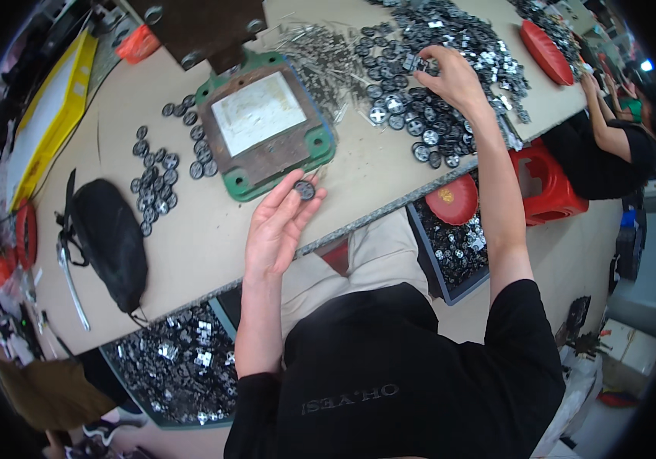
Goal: The person assembles small plastic parts and metal discs by hand, pressing them together using a manual press on a factory workbench.
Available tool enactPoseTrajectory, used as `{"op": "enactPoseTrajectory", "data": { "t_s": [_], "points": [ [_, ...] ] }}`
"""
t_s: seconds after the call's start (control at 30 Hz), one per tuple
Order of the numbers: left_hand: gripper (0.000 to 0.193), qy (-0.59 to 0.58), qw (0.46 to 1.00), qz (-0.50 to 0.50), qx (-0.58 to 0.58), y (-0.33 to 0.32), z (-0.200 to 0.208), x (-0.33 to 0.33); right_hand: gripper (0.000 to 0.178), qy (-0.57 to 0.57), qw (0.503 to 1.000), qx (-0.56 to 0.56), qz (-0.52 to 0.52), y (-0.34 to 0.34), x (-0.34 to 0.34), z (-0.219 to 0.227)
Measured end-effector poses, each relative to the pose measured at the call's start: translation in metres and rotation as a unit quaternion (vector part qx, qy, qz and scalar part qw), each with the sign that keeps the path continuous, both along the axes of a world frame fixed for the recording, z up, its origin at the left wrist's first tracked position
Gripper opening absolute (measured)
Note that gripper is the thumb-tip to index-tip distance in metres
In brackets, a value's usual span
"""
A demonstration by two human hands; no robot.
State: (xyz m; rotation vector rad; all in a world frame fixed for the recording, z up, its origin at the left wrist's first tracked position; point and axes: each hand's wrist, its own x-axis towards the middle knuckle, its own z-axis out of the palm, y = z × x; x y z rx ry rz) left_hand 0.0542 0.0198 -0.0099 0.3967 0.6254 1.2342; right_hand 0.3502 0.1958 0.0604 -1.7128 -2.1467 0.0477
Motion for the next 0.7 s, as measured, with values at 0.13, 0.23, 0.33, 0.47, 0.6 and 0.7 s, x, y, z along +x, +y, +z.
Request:
{"op": "enactPoseTrajectory", "data": {
  "t_s": [0.13,0.23,0.33,0.47,0.6,0.7],
  "points": [
    [0.037,0.012,1.000,-0.012,0.011,0.000,-0.001,0.001,0.040,0.112,0.987,-0.101,0.060,-0.041,-0.034,0.004],
    [0.037,0.020,1.000,-0.007,0.010,-0.003,0.000,0.000,0.041,0.174,0.976,-0.081,0.099,-0.060,-0.050,-0.020],
    [0.036,0.026,1.000,0.002,0.008,-0.005,-0.001,0.000,0.037,0.271,0.936,-0.215,0.064,-0.079,-0.066,-0.021],
    [0.033,0.053,0.998,0.013,0.015,-0.004,0.002,0.008,0.039,0.487,0.830,-0.247,0.114,-0.095,-0.074,-0.040],
    [0.031,0.071,0.997,0.027,0.018,-0.005,0.001,0.010,0.026,0.526,0.802,-0.254,0.127,-0.108,-0.089,-0.027],
    [0.031,0.074,0.997,0.028,0.013,-0.005,0.002,0.010,0.026,0.500,0.821,-0.229,0.151,-0.110,-0.092,-0.023]
  ]
}}
